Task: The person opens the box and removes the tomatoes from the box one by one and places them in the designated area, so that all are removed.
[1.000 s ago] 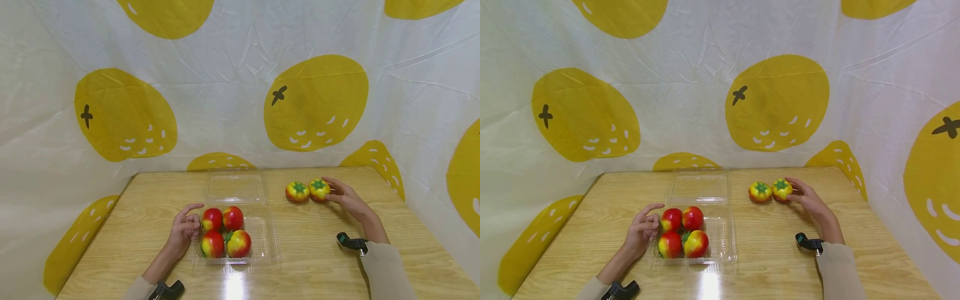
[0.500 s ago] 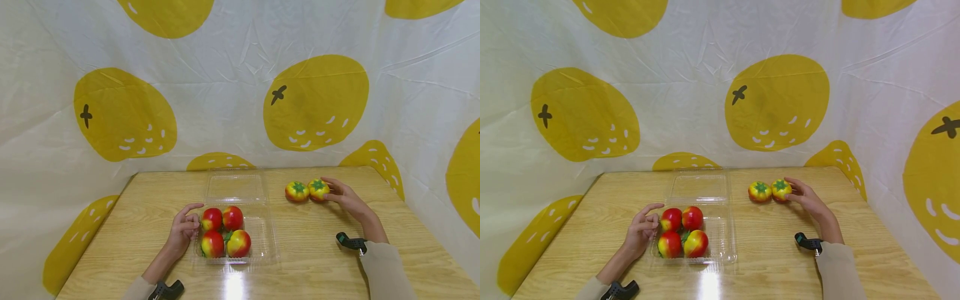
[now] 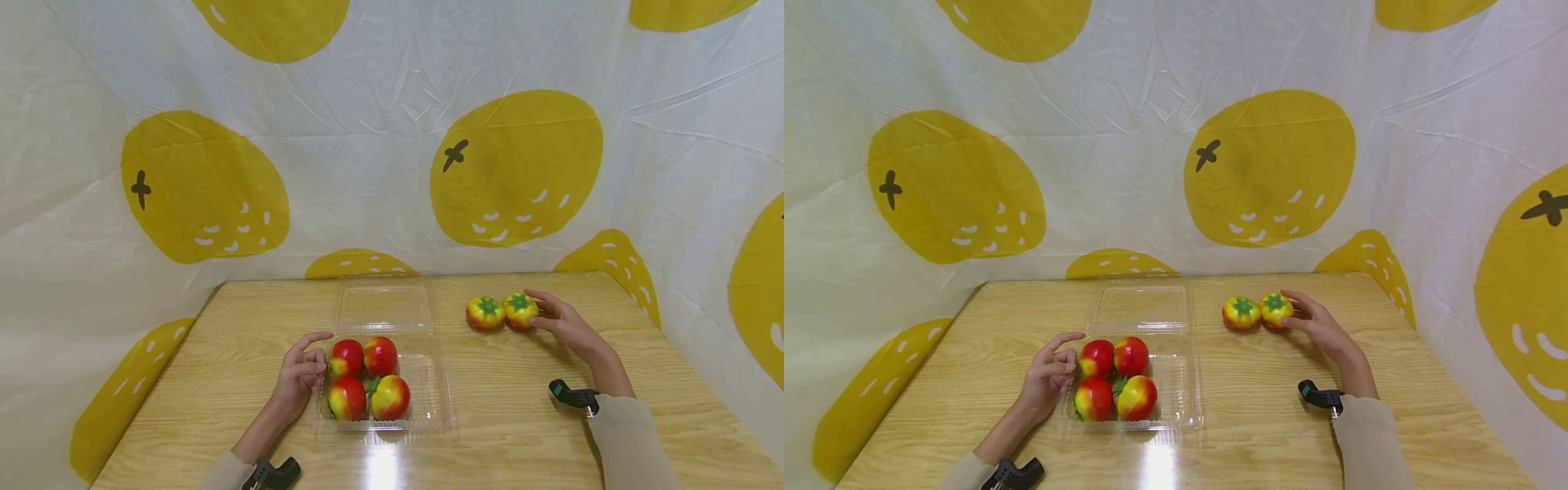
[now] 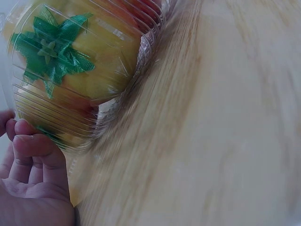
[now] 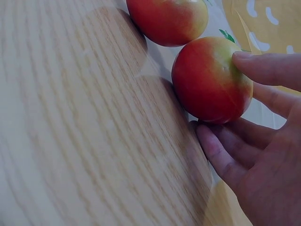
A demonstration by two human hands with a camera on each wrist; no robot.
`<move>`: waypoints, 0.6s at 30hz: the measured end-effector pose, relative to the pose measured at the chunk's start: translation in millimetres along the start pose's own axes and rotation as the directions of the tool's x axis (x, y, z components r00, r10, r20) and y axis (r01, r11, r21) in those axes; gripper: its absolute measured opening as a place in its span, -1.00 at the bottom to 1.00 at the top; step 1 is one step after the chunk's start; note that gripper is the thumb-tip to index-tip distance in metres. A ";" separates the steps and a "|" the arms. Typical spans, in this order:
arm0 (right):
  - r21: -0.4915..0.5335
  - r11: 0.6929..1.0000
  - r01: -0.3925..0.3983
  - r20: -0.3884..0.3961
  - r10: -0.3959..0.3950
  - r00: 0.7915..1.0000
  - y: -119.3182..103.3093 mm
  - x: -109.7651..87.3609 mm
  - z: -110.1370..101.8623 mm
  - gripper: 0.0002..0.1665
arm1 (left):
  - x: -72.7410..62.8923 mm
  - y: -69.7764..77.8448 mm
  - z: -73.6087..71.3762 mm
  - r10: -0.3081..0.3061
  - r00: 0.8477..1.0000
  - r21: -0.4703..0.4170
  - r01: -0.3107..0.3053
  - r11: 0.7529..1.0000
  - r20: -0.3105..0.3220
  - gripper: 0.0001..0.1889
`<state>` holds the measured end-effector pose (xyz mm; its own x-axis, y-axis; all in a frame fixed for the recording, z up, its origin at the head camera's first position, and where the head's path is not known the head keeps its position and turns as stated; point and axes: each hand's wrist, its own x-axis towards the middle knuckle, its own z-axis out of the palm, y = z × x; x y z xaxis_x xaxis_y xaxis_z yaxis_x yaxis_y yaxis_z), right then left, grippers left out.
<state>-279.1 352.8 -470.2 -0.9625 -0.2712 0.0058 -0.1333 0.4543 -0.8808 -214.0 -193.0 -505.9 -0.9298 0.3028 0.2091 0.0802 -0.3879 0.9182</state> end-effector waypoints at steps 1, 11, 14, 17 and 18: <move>0.001 1.000 0.002 0.002 -0.002 1.000 -0.6 0.0 0.1 -0.14 | 0.1 0.0 0.0 0.001 1.000 0.000 -0.001 1.000 -0.001 -0.46; 0.020 1.000 -0.006 0.005 0.006 1.000 -3.0 -0.7 1.9 -0.15 | -0.1 0.6 0.7 0.010 1.000 0.009 -0.010 1.000 -0.002 -0.47; 0.005 1.000 -0.013 0.003 0.013 1.000 -3.0 -0.6 1.4 -0.14 | -0.4 1.0 1.2 -0.001 1.000 0.010 0.001 1.000 -0.010 -0.47; -0.003 1.000 -0.012 0.002 0.012 1.000 -3.3 -0.9 0.8 -0.14 | -0.5 1.5 1.3 -0.008 1.000 0.008 0.008 1.000 -0.013 -0.47; -0.005 1.000 -0.011 0.002 0.011 1.000 -3.2 -0.8 0.6 -0.14 | -0.7 1.9 1.6 -0.010 1.000 0.007 0.010 1.000 -0.013 -0.47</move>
<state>-277.8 351.1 -467.7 -0.9634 -0.2679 -0.0045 -0.1242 0.4615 -0.8784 -212.7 -192.6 -503.8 -0.9353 0.2948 0.1957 0.0735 -0.3792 0.9224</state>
